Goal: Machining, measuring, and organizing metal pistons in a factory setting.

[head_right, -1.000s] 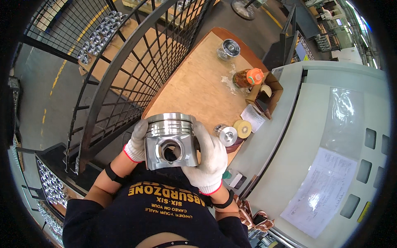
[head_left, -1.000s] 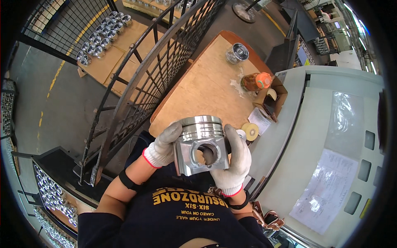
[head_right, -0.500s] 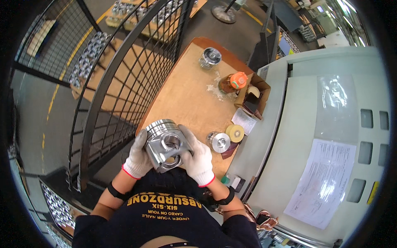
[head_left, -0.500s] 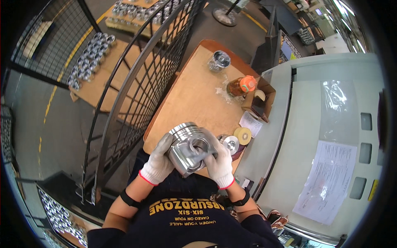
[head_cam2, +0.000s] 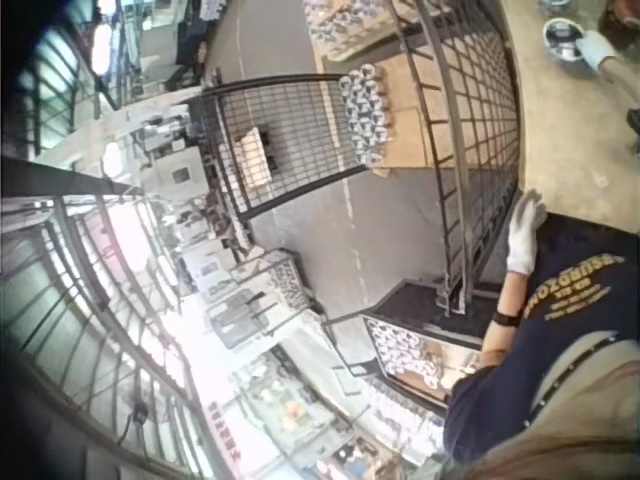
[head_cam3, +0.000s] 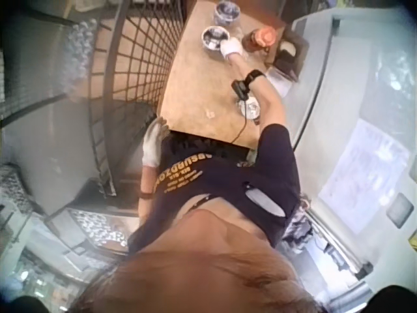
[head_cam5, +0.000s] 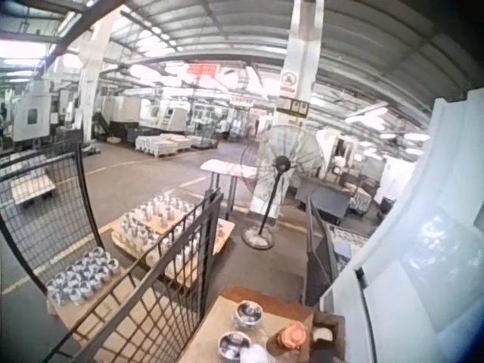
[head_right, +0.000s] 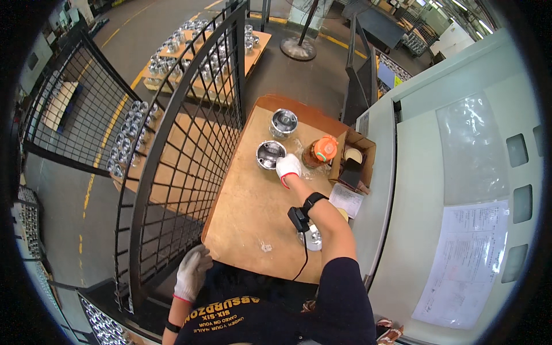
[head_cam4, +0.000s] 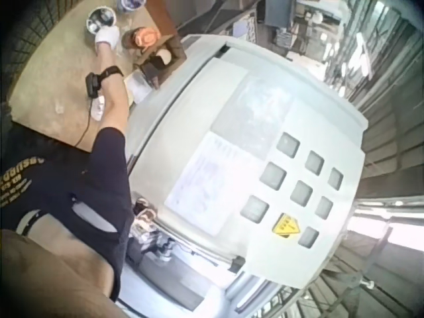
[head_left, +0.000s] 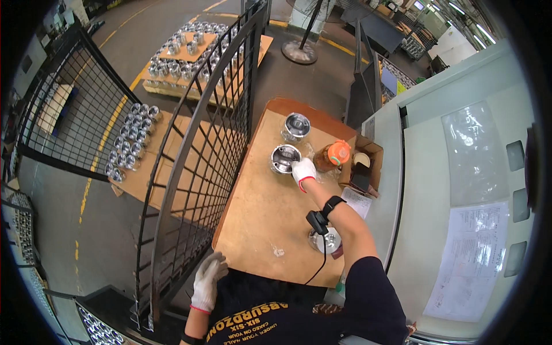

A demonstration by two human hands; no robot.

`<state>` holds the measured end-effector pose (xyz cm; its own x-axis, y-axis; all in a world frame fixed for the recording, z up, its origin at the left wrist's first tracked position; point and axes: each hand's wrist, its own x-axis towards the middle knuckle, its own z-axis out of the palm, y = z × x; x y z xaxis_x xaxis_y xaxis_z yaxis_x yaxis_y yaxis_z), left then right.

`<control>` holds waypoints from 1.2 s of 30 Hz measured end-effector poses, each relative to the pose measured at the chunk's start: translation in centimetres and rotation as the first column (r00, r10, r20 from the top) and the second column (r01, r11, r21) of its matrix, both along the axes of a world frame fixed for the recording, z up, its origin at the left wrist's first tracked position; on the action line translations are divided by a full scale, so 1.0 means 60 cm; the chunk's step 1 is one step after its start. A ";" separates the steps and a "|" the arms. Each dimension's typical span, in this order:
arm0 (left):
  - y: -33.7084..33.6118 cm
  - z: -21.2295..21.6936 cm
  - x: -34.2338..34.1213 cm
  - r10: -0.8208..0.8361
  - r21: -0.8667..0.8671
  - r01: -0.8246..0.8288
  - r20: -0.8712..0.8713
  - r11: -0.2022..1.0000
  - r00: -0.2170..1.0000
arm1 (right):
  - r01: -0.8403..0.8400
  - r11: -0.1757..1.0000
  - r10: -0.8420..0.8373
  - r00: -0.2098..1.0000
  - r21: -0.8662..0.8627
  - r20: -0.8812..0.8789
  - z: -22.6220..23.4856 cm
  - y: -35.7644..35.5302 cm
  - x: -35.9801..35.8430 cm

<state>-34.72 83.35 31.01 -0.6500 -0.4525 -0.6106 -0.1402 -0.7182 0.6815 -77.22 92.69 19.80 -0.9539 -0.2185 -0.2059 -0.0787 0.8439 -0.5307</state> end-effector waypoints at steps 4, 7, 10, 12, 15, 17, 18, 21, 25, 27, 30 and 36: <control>0.007 -0.014 0.011 0.070 -0.058 -0.066 0.073 0.996 0.995 | 0.153 0.988 -0.153 0.986 0.014 0.059 -0.018 -0.013 -0.047; 0.000 0.025 -0.006 0.063 -0.122 -0.053 0.083 0.991 0.995 | 0.189 0.981 -0.192 0.974 0.041 0.117 -0.019 -0.021 -0.042; -0.003 0.037 -0.019 -0.060 -0.190 0.080 0.112 0.978 0.992 | 0.199 0.971 -0.193 0.980 -0.133 0.054 -0.009 0.008 -0.018; -0.003 0.044 -0.032 -0.131 -0.182 0.133 0.027 0.974 0.991 | 0.274 0.905 -0.241 0.960 -0.324 0.139 0.000 0.024 0.032; -0.002 0.039 -0.038 -0.170 -0.150 0.155 -0.087 0.976 0.982 | 0.289 0.759 0.087 0.844 -0.584 0.530 0.073 0.036 0.213; 0.000 0.047 -0.043 -0.186 -0.085 0.171 -0.216 0.982 0.959 | 0.277 0.681 0.300 0.739 -0.678 0.603 0.153 0.045 0.343; 0.001 0.051 -0.047 -0.205 -0.089 0.190 -0.227 0.978 0.952 | 0.236 0.655 0.378 0.720 -0.717 0.582 0.183 0.049 0.400; -0.001 0.056 -0.040 -0.161 0.330 0.331 -0.451 0.884 0.878 | 0.162 0.578 0.323 0.854 -0.799 0.408 0.214 0.041 0.537; 0.017 0.082 0.006 -0.351 0.391 0.574 -0.509 0.719 0.786 | 0.498 0.403 -0.167 0.865 -0.768 0.474 0.193 0.043 0.637; 0.020 0.062 0.039 -0.392 0.421 0.637 -0.533 0.646 0.750 | 0.539 0.410 -0.287 0.842 -0.736 0.458 0.190 0.055 0.686; 0.045 0.063 0.087 -0.421 0.514 0.676 -0.532 0.529 0.734 | 0.487 0.530 -0.499 0.841 -0.694 0.209 0.162 0.090 0.752; 0.114 0.103 0.169 -0.620 0.419 0.881 -0.637 0.220 0.458 | 0.544 0.394 -0.796 0.604 -0.740 0.020 0.215 0.176 0.877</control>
<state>-24.58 90.20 37.20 -0.6233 0.7632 -0.1705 -0.7784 -0.5843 0.2296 -24.57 103.25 32.69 -0.8152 0.5792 0.0041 0.1030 0.1520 -0.9830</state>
